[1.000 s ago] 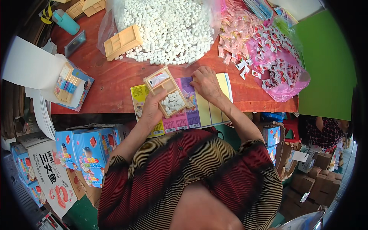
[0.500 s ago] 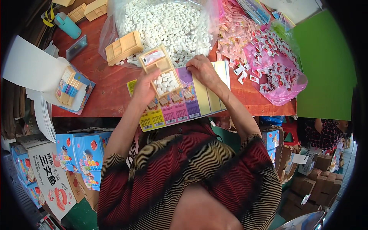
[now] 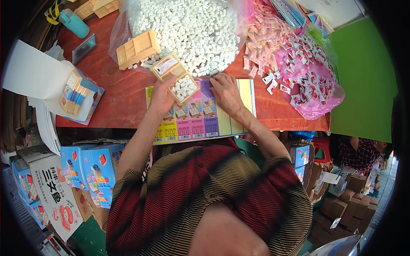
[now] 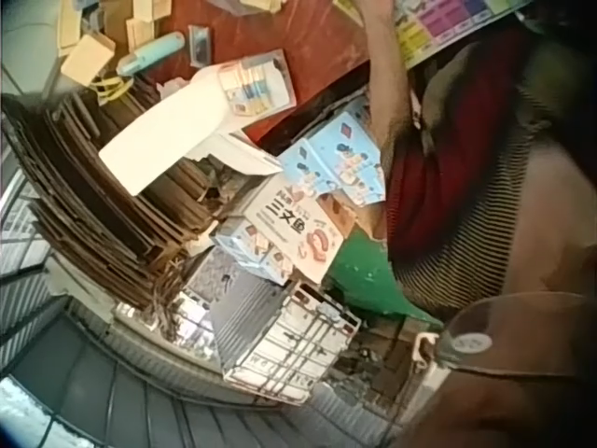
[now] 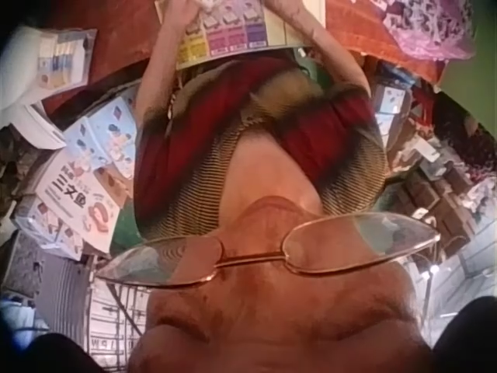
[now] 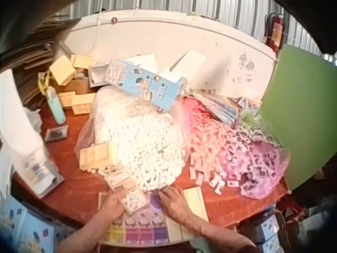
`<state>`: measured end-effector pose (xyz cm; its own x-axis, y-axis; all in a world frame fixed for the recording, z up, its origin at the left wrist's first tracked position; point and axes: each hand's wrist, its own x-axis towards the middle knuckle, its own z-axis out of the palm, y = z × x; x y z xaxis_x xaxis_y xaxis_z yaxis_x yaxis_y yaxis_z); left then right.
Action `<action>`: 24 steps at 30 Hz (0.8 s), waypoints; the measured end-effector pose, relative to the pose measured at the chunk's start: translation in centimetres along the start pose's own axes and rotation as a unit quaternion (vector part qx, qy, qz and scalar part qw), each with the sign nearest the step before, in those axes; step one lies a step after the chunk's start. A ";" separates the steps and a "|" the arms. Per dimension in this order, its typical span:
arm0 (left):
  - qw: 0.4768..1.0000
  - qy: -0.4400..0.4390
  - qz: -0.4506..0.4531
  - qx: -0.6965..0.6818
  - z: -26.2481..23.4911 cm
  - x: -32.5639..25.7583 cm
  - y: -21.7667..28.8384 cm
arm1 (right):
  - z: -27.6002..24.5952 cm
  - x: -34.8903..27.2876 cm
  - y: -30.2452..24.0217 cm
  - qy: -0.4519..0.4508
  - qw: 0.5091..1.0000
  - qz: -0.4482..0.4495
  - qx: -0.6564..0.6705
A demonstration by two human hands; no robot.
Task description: Manually filling small plastic boxes with white toy blocks and applying adhesive labels to seal them.
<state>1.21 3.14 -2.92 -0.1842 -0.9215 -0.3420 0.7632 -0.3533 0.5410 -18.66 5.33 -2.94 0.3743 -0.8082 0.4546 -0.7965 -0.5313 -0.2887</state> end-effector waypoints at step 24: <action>0.999 0.033 0.025 -0.001 -0.3 -2.2 -0.9 | -1.4 -3.0 -3.2 -0.047 0.995 0.076 -0.046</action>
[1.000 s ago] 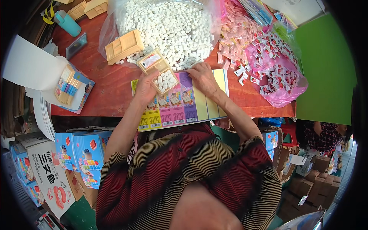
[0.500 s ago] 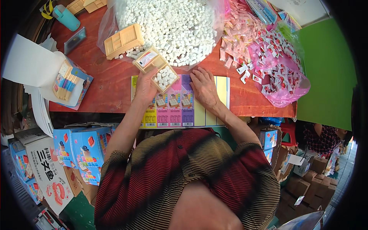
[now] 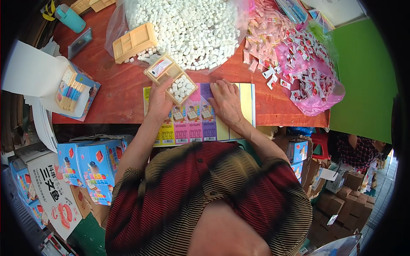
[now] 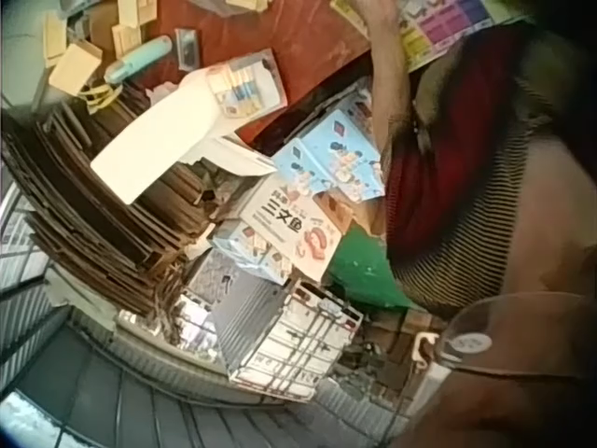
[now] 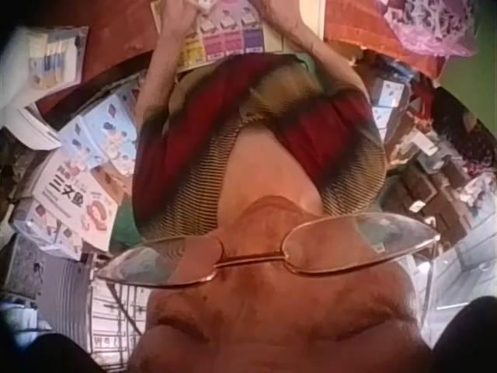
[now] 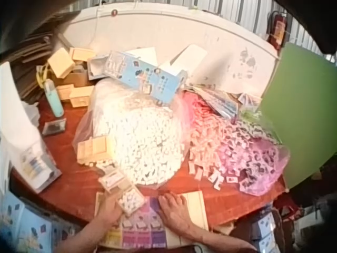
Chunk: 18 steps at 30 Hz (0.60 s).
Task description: Manually filling small plastic boxes with white toy blocks and applying adhesive labels to seal them.
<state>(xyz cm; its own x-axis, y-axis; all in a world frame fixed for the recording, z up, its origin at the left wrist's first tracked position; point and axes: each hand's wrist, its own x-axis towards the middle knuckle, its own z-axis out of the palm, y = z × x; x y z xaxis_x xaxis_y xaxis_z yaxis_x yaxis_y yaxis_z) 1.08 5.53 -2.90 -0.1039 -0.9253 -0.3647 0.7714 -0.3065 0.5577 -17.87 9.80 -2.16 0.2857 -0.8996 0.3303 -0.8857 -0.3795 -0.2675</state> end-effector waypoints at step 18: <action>1.000 -0.007 -0.003 0.022 0.3 -0.2 0.1 | 2.2 2.0 1.9 0.092 0.993 -0.079 0.010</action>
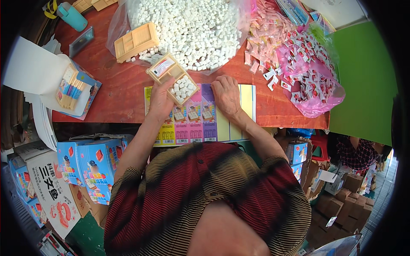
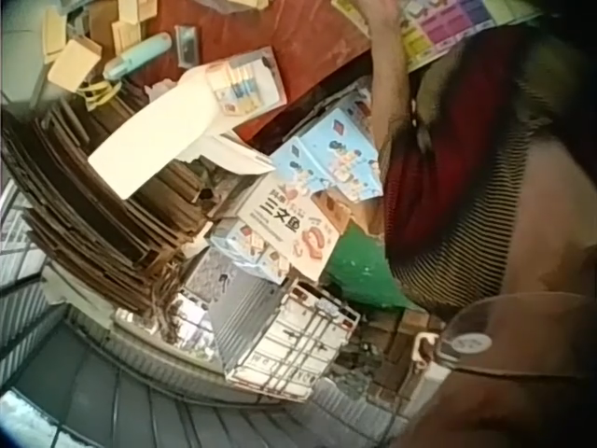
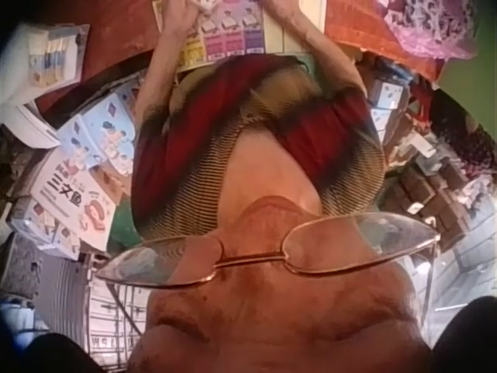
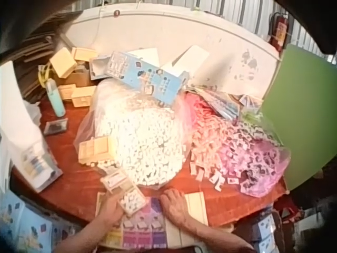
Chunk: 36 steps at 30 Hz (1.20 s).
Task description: Manually filling small plastic boxes with white toy blocks and applying adhesive labels to seal them.
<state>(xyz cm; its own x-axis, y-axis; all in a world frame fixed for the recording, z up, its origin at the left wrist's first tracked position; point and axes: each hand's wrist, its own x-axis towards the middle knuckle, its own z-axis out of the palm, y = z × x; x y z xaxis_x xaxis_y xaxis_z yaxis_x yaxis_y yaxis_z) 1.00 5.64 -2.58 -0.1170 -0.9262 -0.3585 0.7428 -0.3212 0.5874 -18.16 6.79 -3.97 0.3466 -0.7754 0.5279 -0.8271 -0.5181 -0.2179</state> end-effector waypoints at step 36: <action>0.996 -0.056 -0.052 -0.036 2.2 0.6 -2.5 | -7.2 6.3 -1.5 0.134 0.615 0.339 0.699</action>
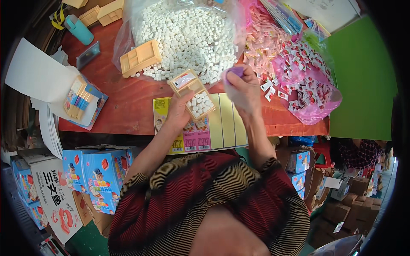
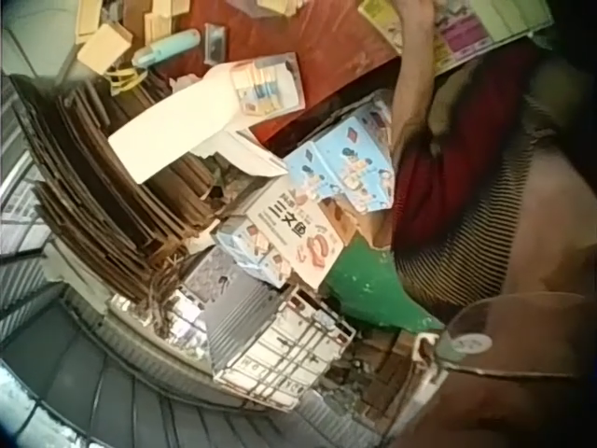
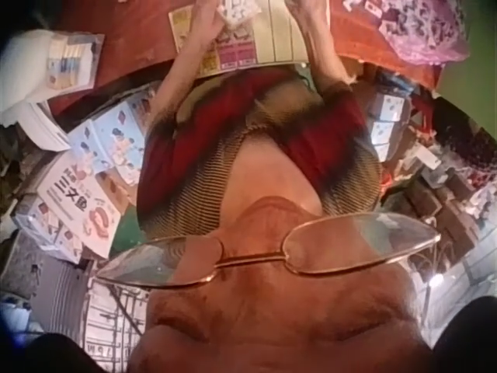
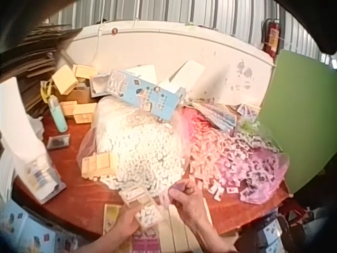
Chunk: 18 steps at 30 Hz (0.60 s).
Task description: Manually filling small plastic boxes with white toy blocks and applying adhesive labels to seal them.
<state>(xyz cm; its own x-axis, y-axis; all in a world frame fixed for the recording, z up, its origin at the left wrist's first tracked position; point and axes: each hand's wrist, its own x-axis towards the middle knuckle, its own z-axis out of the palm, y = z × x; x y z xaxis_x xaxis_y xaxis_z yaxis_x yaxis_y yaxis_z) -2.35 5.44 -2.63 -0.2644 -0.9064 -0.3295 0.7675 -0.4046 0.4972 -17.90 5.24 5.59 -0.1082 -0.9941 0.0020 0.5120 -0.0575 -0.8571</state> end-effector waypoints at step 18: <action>1.000 0.021 0.006 -0.007 1.9 -0.8 0.0 | -0.7 2.0 1.5 0.005 0.996 0.081 0.042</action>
<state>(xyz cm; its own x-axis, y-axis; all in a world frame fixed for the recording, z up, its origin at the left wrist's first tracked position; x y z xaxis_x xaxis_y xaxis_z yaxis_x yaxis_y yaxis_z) -3.22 5.98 -0.86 -0.2301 -0.9056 -0.3563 0.7786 -0.3910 0.4909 -17.97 3.28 3.91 -0.0264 -0.9900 -0.1386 0.5922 0.0962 -0.8000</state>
